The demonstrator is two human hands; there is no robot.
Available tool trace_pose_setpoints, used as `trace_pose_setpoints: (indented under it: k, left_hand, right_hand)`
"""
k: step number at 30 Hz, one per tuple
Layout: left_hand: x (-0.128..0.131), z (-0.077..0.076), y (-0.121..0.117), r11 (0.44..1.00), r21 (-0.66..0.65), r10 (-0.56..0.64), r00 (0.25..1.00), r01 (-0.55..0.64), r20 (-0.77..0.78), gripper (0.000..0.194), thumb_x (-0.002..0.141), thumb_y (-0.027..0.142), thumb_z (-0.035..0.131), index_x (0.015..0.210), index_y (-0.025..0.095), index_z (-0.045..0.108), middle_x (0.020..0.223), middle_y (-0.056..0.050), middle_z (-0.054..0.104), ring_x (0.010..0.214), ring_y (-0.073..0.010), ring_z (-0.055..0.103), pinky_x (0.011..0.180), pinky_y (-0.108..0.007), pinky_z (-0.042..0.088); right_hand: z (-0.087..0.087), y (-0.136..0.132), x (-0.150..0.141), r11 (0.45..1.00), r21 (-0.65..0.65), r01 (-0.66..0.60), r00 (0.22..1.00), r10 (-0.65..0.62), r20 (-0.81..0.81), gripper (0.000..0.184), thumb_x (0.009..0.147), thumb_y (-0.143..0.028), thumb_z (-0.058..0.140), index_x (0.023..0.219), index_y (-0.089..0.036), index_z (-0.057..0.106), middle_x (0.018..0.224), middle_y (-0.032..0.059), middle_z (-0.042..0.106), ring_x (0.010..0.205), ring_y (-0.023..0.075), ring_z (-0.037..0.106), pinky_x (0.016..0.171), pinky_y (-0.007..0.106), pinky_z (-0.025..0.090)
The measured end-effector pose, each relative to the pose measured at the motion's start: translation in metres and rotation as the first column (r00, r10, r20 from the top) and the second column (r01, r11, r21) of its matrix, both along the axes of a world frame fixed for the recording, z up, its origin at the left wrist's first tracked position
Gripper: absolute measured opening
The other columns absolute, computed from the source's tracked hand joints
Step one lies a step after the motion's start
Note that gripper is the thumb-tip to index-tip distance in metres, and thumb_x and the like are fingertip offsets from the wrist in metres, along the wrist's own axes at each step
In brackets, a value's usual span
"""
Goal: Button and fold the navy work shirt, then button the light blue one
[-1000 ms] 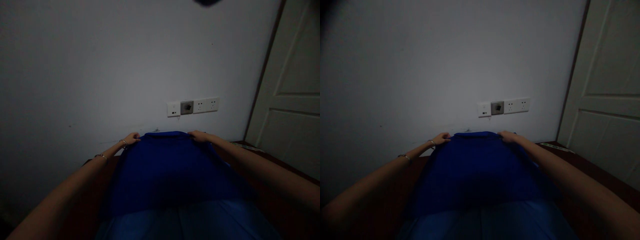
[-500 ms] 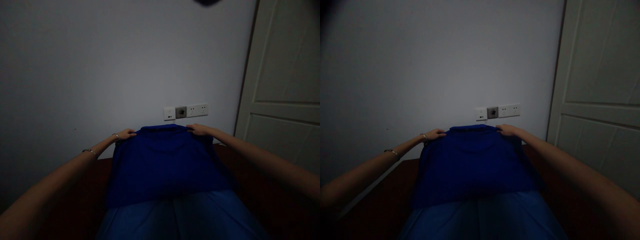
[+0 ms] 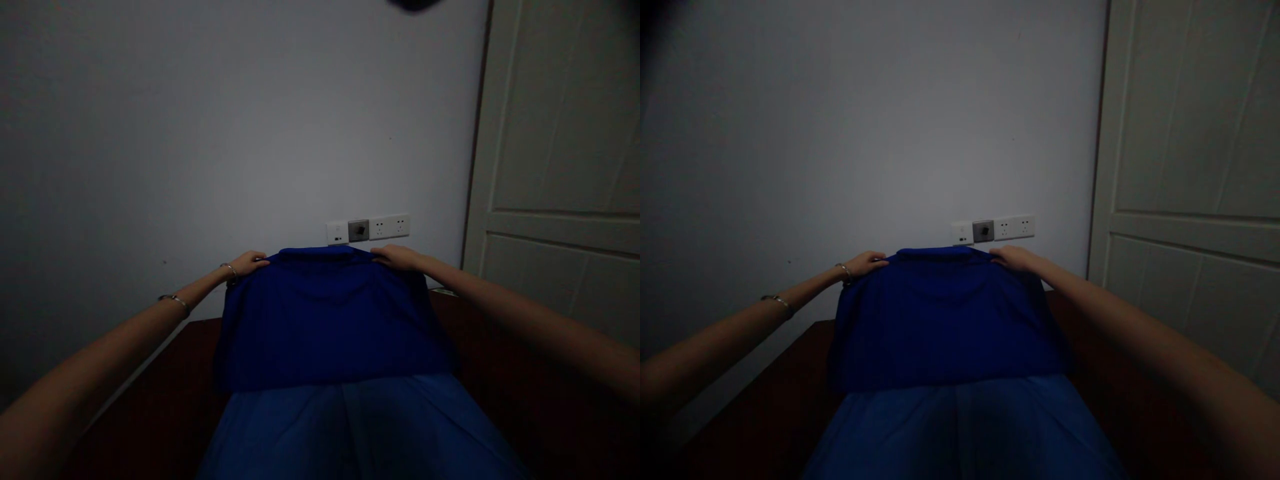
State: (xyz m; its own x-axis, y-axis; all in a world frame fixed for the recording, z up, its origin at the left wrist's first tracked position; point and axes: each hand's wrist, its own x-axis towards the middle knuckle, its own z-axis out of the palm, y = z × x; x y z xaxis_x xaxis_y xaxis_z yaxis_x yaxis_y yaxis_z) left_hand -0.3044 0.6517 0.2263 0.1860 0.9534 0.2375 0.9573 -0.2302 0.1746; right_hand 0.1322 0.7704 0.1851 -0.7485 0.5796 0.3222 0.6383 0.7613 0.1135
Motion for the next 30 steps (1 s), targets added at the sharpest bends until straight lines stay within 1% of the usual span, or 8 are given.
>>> trace_pose_setpoints:
  k: [4,7,11,14,18,22,26,30]
  left_hand:
    - [-0.001,-0.001,-0.001,1.0,0.011,-0.006,1.0,0.005,0.012,0.038,0.076,0.047,0.043,0.083,0.014,0.061,0.083,-0.004,0.064,0.076,-0.0168,0.055,0.071,-0.023,0.038]
    - [-0.002,0.004,-0.002,1.0,0.024,-0.004,1.0,0.003,0.018,0.038,0.076,0.047,0.043,0.084,0.015,0.062,0.083,-0.003,0.064,0.076,-0.0162,0.054,0.07,-0.023,0.037]
    - [-0.006,0.019,-0.01,0.996,0.084,0.001,1.0,0.0,-0.011,0.039,0.077,0.048,0.042,0.084,0.015,0.062,0.079,-0.002,0.064,0.075,-0.0157,0.053,0.068,-0.022,0.037]
    - [-0.009,0.035,-0.016,0.987,0.161,0.018,0.995,-0.002,-0.096,0.039,0.078,0.048,0.041,0.085,0.015,0.062,0.078,-0.003,0.063,0.075,-0.0162,0.053,0.068,-0.022,0.036]
    - [-0.009,0.053,-0.012,0.953,0.299,0.137,0.953,-0.052,-0.27,0.036,0.082,0.044,0.039,0.09,0.017,0.061,0.077,-0.004,0.063,0.073,-0.0169,0.054,0.066,-0.022,0.035]
    - [-0.003,0.055,0.013,0.887,0.439,0.312,0.886,-0.142,-0.343,0.036,0.085,0.044,0.037,0.102,0.02,0.057,0.082,-0.006,0.063,0.078,-0.0198,0.057,0.067,-0.025,0.035]
    - [0.029,0.05,0.047,0.859,0.488,0.355,0.868,-0.156,-0.348,0.036,0.087,0.04,0.036,0.113,0.02,0.051,0.088,-0.01,0.064,0.084,-0.0232,0.058,0.072,-0.029,0.036]
    - [0.099,0.052,0.077,0.86,0.504,0.321,0.855,-0.082,-0.408,0.03,0.087,0.024,0.038,0.112,0.016,0.051,0.095,-0.014,0.063,0.088,-0.0248,0.057,0.075,-0.033,0.036]
  right_hand:
    - [0.001,0.001,0.0,0.999,0.049,0.018,1.0,-0.018,0.005,0.033,0.088,-0.04,0.037,0.101,-0.018,0.058,0.089,0.0121,0.064,0.078,0.0222,0.059,0.062,0.028,0.038]
    - [0.005,0.003,-0.001,0.996,0.087,0.031,1.0,-0.031,0.0,0.033,0.088,-0.039,0.037,0.1,-0.018,0.059,0.087,0.0123,0.065,0.077,0.0228,0.06,0.061,0.028,0.037]
    - [0.02,-0.003,-0.004,0.997,0.071,-0.034,0.999,0.036,-0.026,0.031,0.088,-0.035,0.039,0.107,-0.019,0.058,0.09,0.0102,0.066,0.079,0.021,0.06,0.065,0.028,0.038]
    - [0.037,-0.013,-0.004,0.993,0.058,-0.103,0.993,0.106,-0.053,0.029,0.087,-0.031,0.039,0.104,-0.018,0.059,0.09,0.0087,0.066,0.078,0.0194,0.059,0.068,0.027,0.038]
    - [0.063,-0.032,0.002,0.99,0.072,-0.117,0.988,0.124,-0.088,0.027,0.086,-0.033,0.04,0.093,-0.016,0.061,0.081,0.0071,0.066,0.07,0.0165,0.057,0.064,0.025,0.038]
    - [0.079,-0.053,0.013,0.992,0.091,-0.086,0.991,0.094,-0.093,0.029,0.085,-0.038,0.041,0.086,-0.015,0.06,0.073,0.0041,0.063,0.064,0.0136,0.054,0.061,0.024,0.037]
    - [0.087,-0.081,0.034,0.995,0.104,-0.011,0.995,0.021,-0.098,0.034,0.084,-0.044,0.042,0.083,-0.016,0.061,0.071,0.003,0.062,0.063,0.0132,0.054,0.061,0.024,0.037]
    - [0.091,-0.113,0.077,1.0,0.018,0.023,0.99,-0.02,-0.142,0.04,0.082,-0.051,0.043,0.086,-0.017,0.064,0.075,0.004,0.065,0.069,0.0155,0.058,0.063,0.026,0.041]
